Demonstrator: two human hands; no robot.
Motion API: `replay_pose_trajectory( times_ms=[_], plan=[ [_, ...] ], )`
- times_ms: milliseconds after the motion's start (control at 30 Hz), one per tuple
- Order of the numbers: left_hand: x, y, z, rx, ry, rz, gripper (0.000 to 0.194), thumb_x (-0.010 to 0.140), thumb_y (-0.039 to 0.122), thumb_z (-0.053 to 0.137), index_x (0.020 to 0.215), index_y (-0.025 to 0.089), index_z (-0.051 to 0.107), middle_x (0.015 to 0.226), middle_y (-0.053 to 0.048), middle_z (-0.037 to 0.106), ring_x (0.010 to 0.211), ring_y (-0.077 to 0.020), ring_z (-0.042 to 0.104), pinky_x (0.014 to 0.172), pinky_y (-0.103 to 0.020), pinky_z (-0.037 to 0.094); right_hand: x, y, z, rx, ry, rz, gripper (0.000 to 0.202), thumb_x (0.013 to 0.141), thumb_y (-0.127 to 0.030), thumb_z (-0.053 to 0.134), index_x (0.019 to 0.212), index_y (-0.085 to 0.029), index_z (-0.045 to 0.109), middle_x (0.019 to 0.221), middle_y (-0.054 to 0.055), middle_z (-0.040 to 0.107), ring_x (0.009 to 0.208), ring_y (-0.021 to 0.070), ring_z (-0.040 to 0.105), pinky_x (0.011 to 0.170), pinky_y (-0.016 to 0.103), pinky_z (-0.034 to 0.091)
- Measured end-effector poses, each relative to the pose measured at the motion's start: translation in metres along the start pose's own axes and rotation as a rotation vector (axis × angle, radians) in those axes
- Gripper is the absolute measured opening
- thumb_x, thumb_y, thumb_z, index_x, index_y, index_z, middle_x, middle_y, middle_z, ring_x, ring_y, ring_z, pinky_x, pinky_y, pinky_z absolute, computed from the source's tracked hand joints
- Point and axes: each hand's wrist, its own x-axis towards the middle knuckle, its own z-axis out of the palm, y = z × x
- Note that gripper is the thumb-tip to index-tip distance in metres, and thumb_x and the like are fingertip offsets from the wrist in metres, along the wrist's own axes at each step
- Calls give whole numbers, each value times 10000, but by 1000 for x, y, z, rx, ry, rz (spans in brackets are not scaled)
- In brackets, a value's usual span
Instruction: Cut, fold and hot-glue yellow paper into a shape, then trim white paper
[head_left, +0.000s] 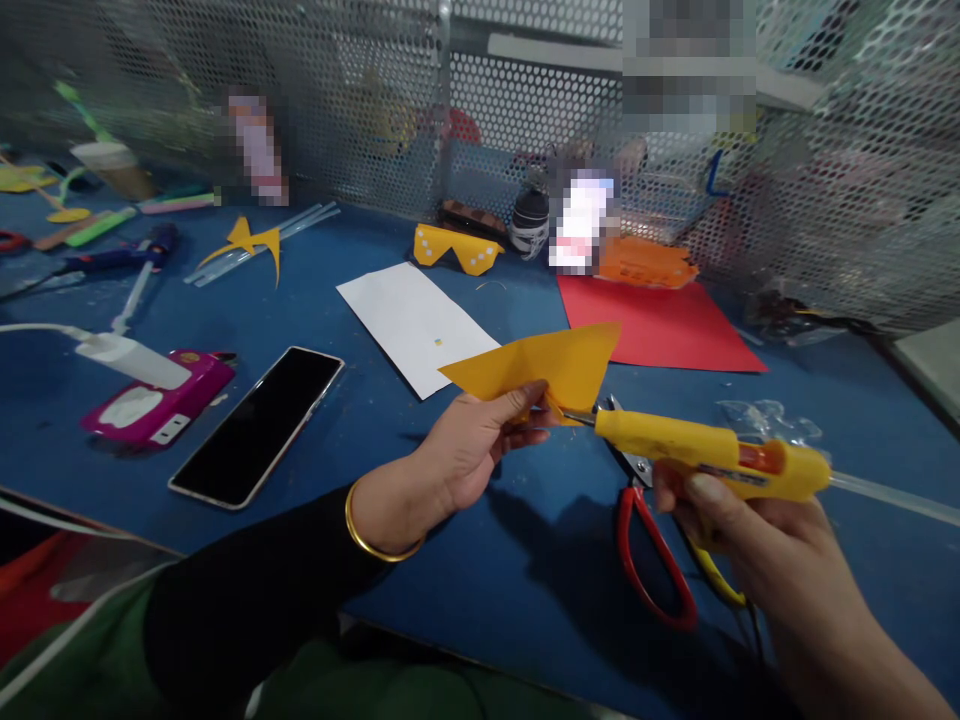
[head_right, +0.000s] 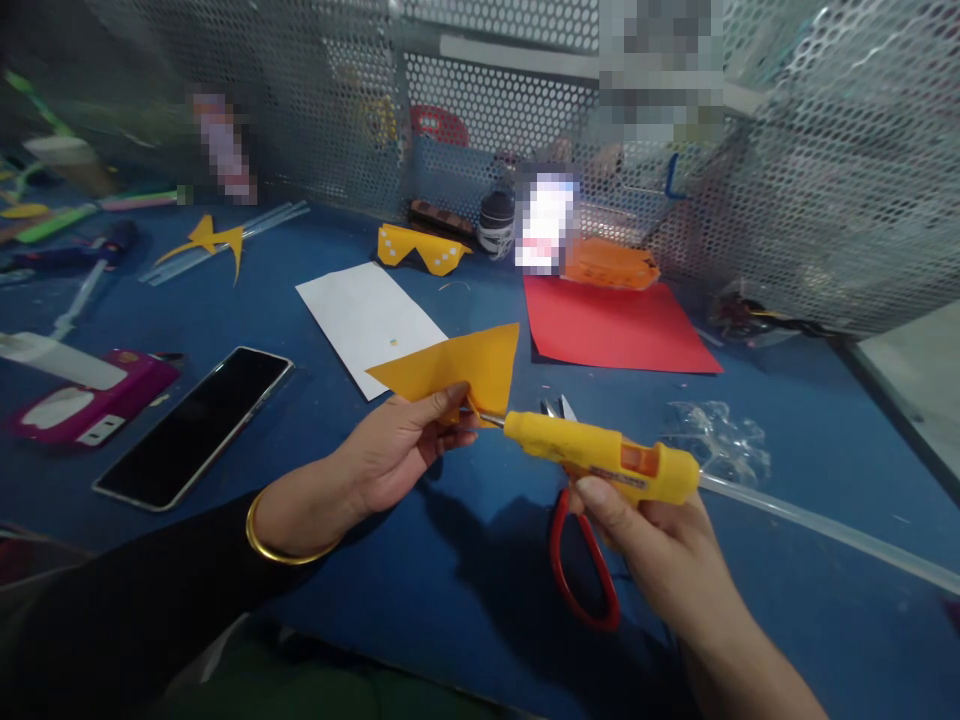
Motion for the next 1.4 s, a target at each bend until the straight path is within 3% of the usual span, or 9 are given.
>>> replay_pose_trajectory(
  times_ms=[300,433,633,767,933,1067,1267,1400],
  plan=[
    [-1,1,0,7,3,7,99,783,230,816,802,148,763,723,-23,733,638,-116,670,646,-247,523,2,3,-3,-33,-20,-42,414,845,-556,670,612,-218,620,542,-9,470,476,111,371,404,237,321],
    [-1,0,0,8,-9,23,166,717,250,869,813,158,769,735,-23,739,635,-118,670,643,-246,519,4,5,-4,-39,-44,-88,336,817,-547,704,702,-232,685,576,1,550,485,121,436,406,236,373],
    [-1,-1,-1,18,-19,25,188,700,271,877,808,162,768,743,-28,739,654,-126,668,648,-251,508,1,5,-1,-25,45,-63,284,798,-521,736,742,-243,734,597,2,590,505,129,493,417,233,415],
    [-1,0,-1,19,-20,32,171,713,277,868,792,164,766,727,-20,736,662,-123,675,643,-236,508,5,7,-2,-36,41,-139,255,771,-493,767,719,-246,730,651,18,668,601,170,628,514,247,533],
    [0,0,-2,42,-8,43,169,723,293,860,789,168,766,735,-24,745,687,-133,694,648,-237,511,7,9,-2,-4,33,-151,210,774,-455,782,787,-252,731,741,31,728,662,192,688,601,278,594],
    [-3,1,-1,87,14,59,192,715,303,862,834,185,768,807,-37,769,675,-142,704,622,-247,507,5,9,-2,15,21,-156,212,773,-459,785,781,-256,723,741,29,730,640,186,678,591,283,595],
    [-5,1,1,148,46,107,135,752,269,811,840,181,760,791,-32,766,637,-141,690,605,-260,508,0,0,5,47,106,-103,246,771,-505,780,787,-267,718,715,18,700,674,191,668,625,293,580],
    [-5,0,1,149,59,136,134,741,262,816,788,158,745,739,-29,742,614,-131,673,585,-251,505,3,1,5,13,46,-161,232,792,-493,765,795,-264,726,709,15,691,650,177,648,605,273,557]
  ],
)
